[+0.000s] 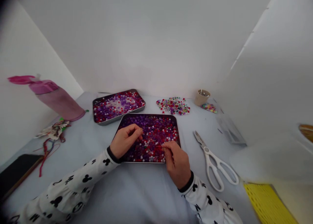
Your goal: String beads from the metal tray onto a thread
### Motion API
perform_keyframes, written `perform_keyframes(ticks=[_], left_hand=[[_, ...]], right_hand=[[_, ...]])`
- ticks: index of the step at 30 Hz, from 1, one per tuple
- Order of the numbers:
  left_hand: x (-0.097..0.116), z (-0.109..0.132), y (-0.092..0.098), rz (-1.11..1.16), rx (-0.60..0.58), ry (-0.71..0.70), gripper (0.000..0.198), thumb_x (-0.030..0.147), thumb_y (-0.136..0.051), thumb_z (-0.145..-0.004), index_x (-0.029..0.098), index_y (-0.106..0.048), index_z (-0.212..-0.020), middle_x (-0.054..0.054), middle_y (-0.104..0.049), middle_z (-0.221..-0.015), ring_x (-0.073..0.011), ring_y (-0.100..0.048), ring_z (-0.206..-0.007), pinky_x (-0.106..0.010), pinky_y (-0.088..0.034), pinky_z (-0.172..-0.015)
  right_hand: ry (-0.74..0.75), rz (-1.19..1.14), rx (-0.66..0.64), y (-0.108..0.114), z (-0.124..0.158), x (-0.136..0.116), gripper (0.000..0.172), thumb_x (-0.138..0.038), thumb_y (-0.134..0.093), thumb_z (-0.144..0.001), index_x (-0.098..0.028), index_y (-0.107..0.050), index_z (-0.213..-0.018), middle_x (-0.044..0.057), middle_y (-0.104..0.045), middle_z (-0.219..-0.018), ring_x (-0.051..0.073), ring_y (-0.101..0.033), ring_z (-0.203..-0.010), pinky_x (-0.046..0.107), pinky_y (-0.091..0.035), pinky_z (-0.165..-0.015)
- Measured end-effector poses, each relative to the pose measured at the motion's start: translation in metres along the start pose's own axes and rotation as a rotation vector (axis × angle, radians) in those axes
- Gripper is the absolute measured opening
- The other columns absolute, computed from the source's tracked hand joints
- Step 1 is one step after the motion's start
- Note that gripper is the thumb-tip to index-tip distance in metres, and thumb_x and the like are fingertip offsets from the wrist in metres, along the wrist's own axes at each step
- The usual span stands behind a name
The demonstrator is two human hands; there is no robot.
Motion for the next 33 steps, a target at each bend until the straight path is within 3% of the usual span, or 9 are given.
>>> perform_keyframes(ticks=[7, 10, 14, 17, 25, 33], left_hand=[[0.002, -0.011, 0.047, -0.311, -0.165, -0.073, 0.022, 0.035, -0.048, -0.081, 0.018, -0.061, -0.077, 0.001, -0.062, -0.070, -0.0121, -0.055, -0.064, -0.021, -0.039, -0.063], [0.001, -0.007, 0.054, -0.529, -0.271, -0.058, 0.019, 0.032, -0.056, -0.075, 0.020, -0.061, -0.088, 0.000, -0.062, -0.077, -0.0133, -0.055, -0.066, -0.022, -0.038, -0.061], [-0.002, 0.000, 0.047, -0.762, -0.353, -0.025, 0.050, 0.032, -0.064, -0.066, 0.022, -0.052, -0.113, -0.005, -0.057, -0.102, -0.0165, -0.057, -0.074, -0.024, -0.040, -0.063], [-0.004, 0.001, 0.040, -0.862, -0.393, 0.000, 0.059, 0.031, -0.064, -0.067, 0.022, -0.045, -0.122, -0.008, -0.053, -0.111, -0.0208, -0.057, -0.086, -0.026, -0.042, -0.069], [-0.016, -0.012, 0.026, -0.814, -0.391, -0.090, 0.053, 0.025, -0.060, -0.073, 0.020, -0.043, -0.123, -0.008, -0.052, -0.107, -0.0212, -0.056, -0.091, -0.029, -0.043, -0.077], [-0.011, -0.025, 0.000, -0.648, -0.343, -0.149, 0.043, 0.022, -0.059, -0.073, 0.019, -0.050, -0.115, -0.007, -0.055, -0.102, -0.0215, -0.057, -0.089, -0.033, -0.044, -0.081]], right_hand=[[0.011, 0.003, -0.027, -0.001, 0.003, 0.003, 0.011, -0.017, -0.046, -0.085, -0.021, -0.055, -0.088, 0.001, -0.062, -0.076, 0.014, -0.058, -0.067, 0.024, -0.045, -0.061], [-0.020, 0.014, -0.005, 0.001, 0.002, 0.002, 0.011, -0.018, -0.045, -0.085, -0.021, -0.056, -0.087, 0.001, -0.061, -0.072, 0.013, -0.057, -0.061, 0.024, -0.045, -0.058], [-0.033, 0.029, -0.002, 0.002, 0.001, 0.000, 0.011, -0.020, -0.045, -0.085, -0.020, -0.057, -0.086, 0.000, -0.060, -0.069, 0.013, -0.056, -0.058, 0.024, -0.045, -0.056], [-0.021, 0.032, -0.003, 0.003, 0.001, -0.001, 0.011, -0.020, -0.045, -0.085, -0.020, -0.057, -0.086, 0.000, -0.060, -0.071, 0.013, -0.056, -0.059, 0.023, -0.045, -0.057], [-0.082, 0.004, -0.012, 0.003, 0.002, 0.003, 0.009, -0.018, -0.048, -0.084, -0.021, -0.056, -0.087, -0.002, -0.060, -0.071, 0.010, -0.056, -0.058, 0.021, -0.043, -0.057], [-0.230, -0.112, -0.031, 0.002, 0.001, 0.010, 0.009, -0.022, -0.046, -0.086, -0.021, -0.055, -0.088, -0.001, -0.060, -0.070, 0.010, -0.054, -0.054, 0.023, -0.044, -0.056]])
Point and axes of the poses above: each hand's wrist, its own z-axis away from the middle knuckle, its own y-axis out of the back of the hand, x = y × z, the point moved 4 cm from there along -z, towards the middle knuckle
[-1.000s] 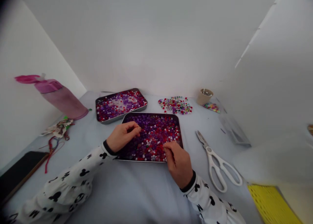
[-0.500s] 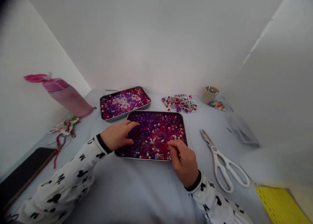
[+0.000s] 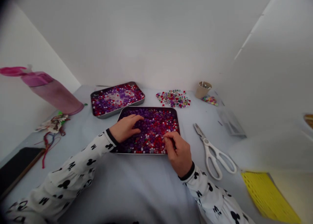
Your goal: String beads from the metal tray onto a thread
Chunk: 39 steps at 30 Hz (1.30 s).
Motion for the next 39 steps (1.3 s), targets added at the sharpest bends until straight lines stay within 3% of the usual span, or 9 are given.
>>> perform_keyframes(ticks=[6, 10, 15, 21, 26, 32, 39], left_hand=[[0.017, -0.011, -0.007, 0.198, 0.086, -0.089, 0.046, 0.014, -0.057, -0.073, 0.018, -0.050, -0.118, -0.009, -0.056, -0.109, -0.0188, -0.059, -0.087, -0.033, -0.045, -0.084], [0.024, -0.011, -0.009, 0.476, 0.019, -0.177, 0.057, 0.008, -0.052, -0.073, 0.022, -0.042, -0.128, -0.007, -0.053, -0.123, -0.0144, -0.062, -0.087, -0.029, -0.048, -0.083], [0.026, -0.007, -0.001, 0.655, -0.008, -0.225, 0.050, 0.006, -0.029, -0.083, 0.024, -0.042, -0.128, -0.007, -0.050, -0.129, -0.0130, -0.062, -0.095, -0.025, -0.051, -0.074], [0.013, 0.001, 0.029, 0.494, 0.130, -0.229, 0.041, 0.007, -0.031, -0.085, 0.019, -0.051, -0.119, -0.006, -0.062, -0.110, -0.0099, -0.064, -0.082, -0.028, -0.049, -0.081], [-0.008, 0.010, 0.044, 0.362, 0.122, -0.139, 0.032, 0.012, -0.038, -0.084, 0.017, -0.055, -0.111, -0.003, -0.066, -0.097, -0.0099, -0.064, -0.079, -0.024, -0.048, -0.078], [-0.018, 0.013, 0.033, 0.281, 0.014, -0.073, 0.024, 0.015, -0.048, -0.079, 0.017, -0.061, -0.099, -0.001, -0.068, -0.086, -0.0122, -0.062, -0.075, -0.022, -0.046, -0.071], [0.002, 0.009, 0.004, 0.097, -0.015, -0.133, 0.012, 0.020, -0.053, -0.078, 0.020, -0.062, -0.086, -0.002, -0.060, -0.091, -0.0152, -0.058, -0.081, -0.024, -0.043, -0.071]], right_hand=[[0.010, 0.022, 0.000, 0.000, 0.002, -0.002, 0.009, -0.022, -0.047, -0.085, -0.021, -0.055, -0.088, -0.002, -0.059, -0.069, 0.010, -0.053, -0.055, 0.023, -0.044, -0.056], [0.018, 0.018, -0.001, -0.001, 0.002, -0.001, 0.009, -0.022, -0.047, -0.085, -0.021, -0.055, -0.087, -0.002, -0.060, -0.070, 0.010, -0.055, -0.056, 0.022, -0.044, -0.056], [0.026, 0.037, -0.010, -0.001, 0.002, 0.000, 0.009, -0.022, -0.046, -0.086, -0.021, -0.055, -0.088, -0.002, -0.060, -0.070, 0.010, -0.054, -0.056, 0.023, -0.044, -0.055], [0.043, 0.064, 0.001, 0.001, 0.002, -0.002, 0.009, -0.023, -0.047, -0.085, -0.022, -0.056, -0.087, -0.002, -0.060, -0.068, 0.010, -0.054, -0.055, 0.022, -0.043, -0.054], [0.042, 0.060, -0.006, 0.000, 0.002, -0.001, 0.009, -0.023, -0.047, -0.085, -0.022, -0.056, -0.088, -0.002, -0.060, -0.071, 0.010, -0.056, -0.056, 0.022, -0.044, -0.056], [0.030, 0.068, -0.004, -0.001, 0.004, 0.002, 0.011, -0.026, -0.047, -0.086, -0.021, -0.056, -0.088, -0.001, -0.061, -0.071, 0.011, -0.056, -0.055, 0.023, -0.045, -0.054], [0.055, 0.075, 0.016, 0.000, 0.003, 0.001, 0.011, -0.026, -0.048, -0.085, -0.021, -0.057, -0.088, -0.001, -0.061, -0.068, 0.012, -0.057, -0.054, 0.024, -0.046, -0.054]])
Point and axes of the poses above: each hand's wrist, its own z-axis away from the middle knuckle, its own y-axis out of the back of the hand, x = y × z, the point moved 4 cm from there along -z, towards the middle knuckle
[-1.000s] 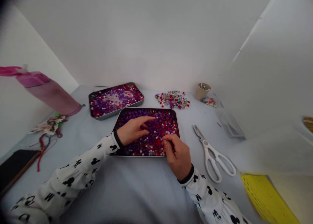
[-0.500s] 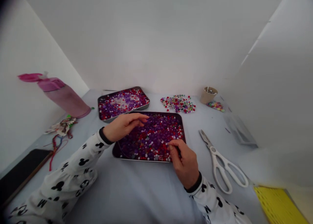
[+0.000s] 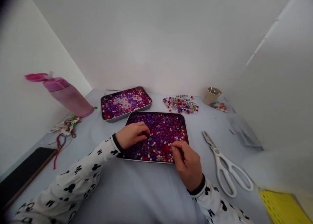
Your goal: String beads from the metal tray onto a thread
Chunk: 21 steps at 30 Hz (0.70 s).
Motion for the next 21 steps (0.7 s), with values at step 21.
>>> perform_keyframes(ticks=[21], left_hand=[[0.042, -0.002, -0.043, 1.341, -0.142, 0.229, 0.025, 0.032, -0.059, -0.078, 0.013, -0.054, -0.093, -0.004, -0.062, -0.083, -0.0086, -0.058, -0.066, -0.021, -0.047, -0.058]], right_hand=[[0.117, 0.005, -0.009, 0.001, -0.008, -0.014, 0.013, -0.020, -0.048, -0.084, -0.021, -0.060, -0.085, 0.000, -0.064, -0.073, 0.012, -0.057, -0.062, 0.023, -0.045, -0.060]])
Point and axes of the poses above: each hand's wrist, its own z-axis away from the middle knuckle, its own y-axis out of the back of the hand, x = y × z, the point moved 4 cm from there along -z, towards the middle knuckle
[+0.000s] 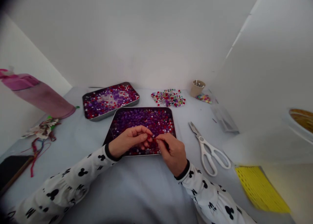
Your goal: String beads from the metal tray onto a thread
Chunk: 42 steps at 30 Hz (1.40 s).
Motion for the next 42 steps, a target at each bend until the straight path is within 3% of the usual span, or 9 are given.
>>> perform_keyframes(ticks=[18, 28, 42], left_hand=[[0.0077, 0.0017, 0.0061, 0.080, 0.119, -0.049, 0.025, 0.036, -0.060, -0.077, 0.013, -0.055, -0.087, -0.001, -0.059, -0.072, -0.0064, -0.054, -0.058, -0.019, -0.042, -0.055], [0.0008, 0.0004, 0.0020, 0.075, -0.039, 0.007, 0.027, 0.036, -0.060, -0.077, 0.014, -0.061, -0.093, -0.001, -0.060, -0.078, -0.0067, -0.055, -0.063, -0.020, -0.045, -0.060], [-0.0005, 0.0005, 0.0011, 0.040, -0.071, 0.017, 0.027, 0.035, -0.058, -0.079, 0.014, -0.061, -0.096, -0.002, -0.060, -0.078, -0.0063, -0.055, -0.063, -0.020, -0.045, -0.061]], right_hand=[[0.005, 0.072, -0.012, -0.0004, 0.0005, -0.0026, 0.014, -0.021, -0.046, -0.083, -0.020, -0.059, -0.078, 0.000, -0.060, -0.068, 0.011, -0.053, -0.058, 0.022, -0.043, -0.058], [0.018, 0.076, -0.011, -0.0007, 0.0010, -0.0007, 0.012, -0.017, -0.047, -0.082, -0.020, -0.058, -0.078, -0.001, -0.060, -0.069, 0.011, -0.054, -0.059, 0.022, -0.043, -0.059], [0.070, 0.066, -0.020, -0.0021, 0.0011, -0.0023, 0.013, -0.014, -0.046, -0.081, -0.019, -0.058, -0.079, 0.000, -0.060, -0.070, 0.011, -0.056, -0.062, 0.022, -0.043, -0.060]])
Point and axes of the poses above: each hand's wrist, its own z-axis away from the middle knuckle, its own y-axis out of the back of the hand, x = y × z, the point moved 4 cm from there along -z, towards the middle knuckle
